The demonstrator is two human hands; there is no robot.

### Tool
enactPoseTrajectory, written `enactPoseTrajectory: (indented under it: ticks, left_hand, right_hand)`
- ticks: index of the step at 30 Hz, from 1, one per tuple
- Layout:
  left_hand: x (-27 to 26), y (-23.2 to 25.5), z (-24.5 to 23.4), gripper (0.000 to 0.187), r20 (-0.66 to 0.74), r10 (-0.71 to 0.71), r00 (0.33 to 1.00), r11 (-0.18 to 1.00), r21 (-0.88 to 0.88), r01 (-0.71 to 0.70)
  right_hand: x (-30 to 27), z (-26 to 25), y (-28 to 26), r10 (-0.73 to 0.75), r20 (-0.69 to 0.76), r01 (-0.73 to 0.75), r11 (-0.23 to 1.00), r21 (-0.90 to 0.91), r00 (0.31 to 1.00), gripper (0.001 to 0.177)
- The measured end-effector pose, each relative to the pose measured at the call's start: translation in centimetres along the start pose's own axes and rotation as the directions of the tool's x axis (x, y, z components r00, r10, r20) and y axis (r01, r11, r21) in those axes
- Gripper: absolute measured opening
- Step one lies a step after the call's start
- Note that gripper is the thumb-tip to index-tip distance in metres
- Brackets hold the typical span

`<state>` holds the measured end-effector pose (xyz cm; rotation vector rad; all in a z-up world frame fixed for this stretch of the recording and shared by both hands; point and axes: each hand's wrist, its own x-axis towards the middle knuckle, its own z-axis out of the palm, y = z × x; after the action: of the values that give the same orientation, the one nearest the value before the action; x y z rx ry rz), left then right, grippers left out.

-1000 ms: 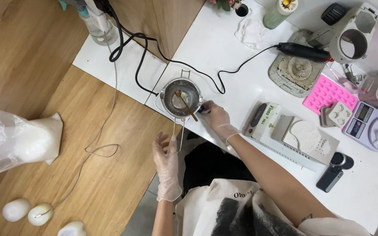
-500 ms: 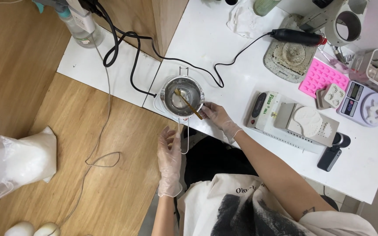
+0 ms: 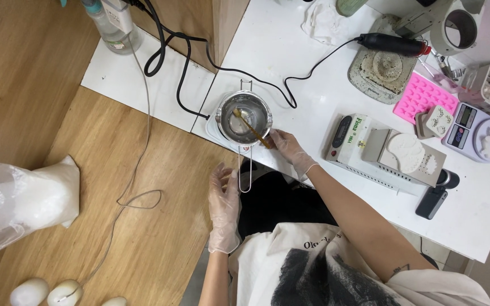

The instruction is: Melting and stirring wax in a small pot on a heating plate as part of candle making.

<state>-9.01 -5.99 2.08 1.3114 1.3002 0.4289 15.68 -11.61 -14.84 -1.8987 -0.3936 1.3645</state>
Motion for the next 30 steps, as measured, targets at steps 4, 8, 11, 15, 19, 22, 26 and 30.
enactPoseTrajectory:
  ticks: [4, 8, 11, 15, 19, 22, 26, 30]
  left_hand:
    - [0.0, -0.4, 0.1, 0.044, -0.007, 0.0, 1.0, 1.0, 0.02, 0.0]
    - [-0.2, -1.7, 0.3, 0.042, 0.004, -0.004, 1.0, 1.0, -0.025, 0.004]
    - [-0.4, -2.2, 0.3, 0.043, -0.002, 0.001, 1.0, 1.0, -0.018, -0.001]
    - [-0.8, -2.2, 0.1, 0.044, -0.002, 0.002, 1.0, 1.0, 0.005, -0.002]
    - [-1.1, -2.0, 0.1, 0.043, -0.01, -0.032, 0.999, 0.999, -0.02, 0.032]
    - [-1.2, -2.1, 0.3, 0.041, 0.001, -0.03, 1.0, 0.999, -0.026, 0.03]
    - [-1.5, -1.8, 0.1, 0.041, -0.013, -0.062, 0.998, 0.998, -0.009, 0.062]
    - [-1.8, -1.8, 0.0, 0.043, -0.011, -0.066, 0.998, 0.998, -0.008, 0.065]
  right_hand:
    - [0.0, 0.0, -0.4, -0.004, 0.03, 0.004, 1.0, -0.004, 1.0, 0.098]
    - [1.2, 0.0, 1.2, -0.005, 0.017, 0.005, 1.0, 0.0, 1.0, 0.093]
    - [1.0, 0.3, 0.7, 0.015, 0.003, -0.015, 0.999, 0.04, 1.0, 0.089]
    - [1.2, 0.1, 0.8, -0.007, 0.011, 0.007, 0.999, 0.039, 1.0, 0.087]
    - [1.2, 0.3, 0.7, -0.001, -0.002, 0.001, 1.0, -0.004, 1.0, 0.087]
    - [1.0, 0.2, 0.4, -0.016, 0.009, 0.016, 1.0, -0.016, 1.0, 0.089]
    - [0.9, 0.3, 0.3, -0.043, 0.041, 0.04, 0.996, 0.078, 0.998, 0.086]
    - [0.9, 0.1, 0.3, -0.055, 0.058, 0.05, 0.995, 0.086, 0.997, 0.083]
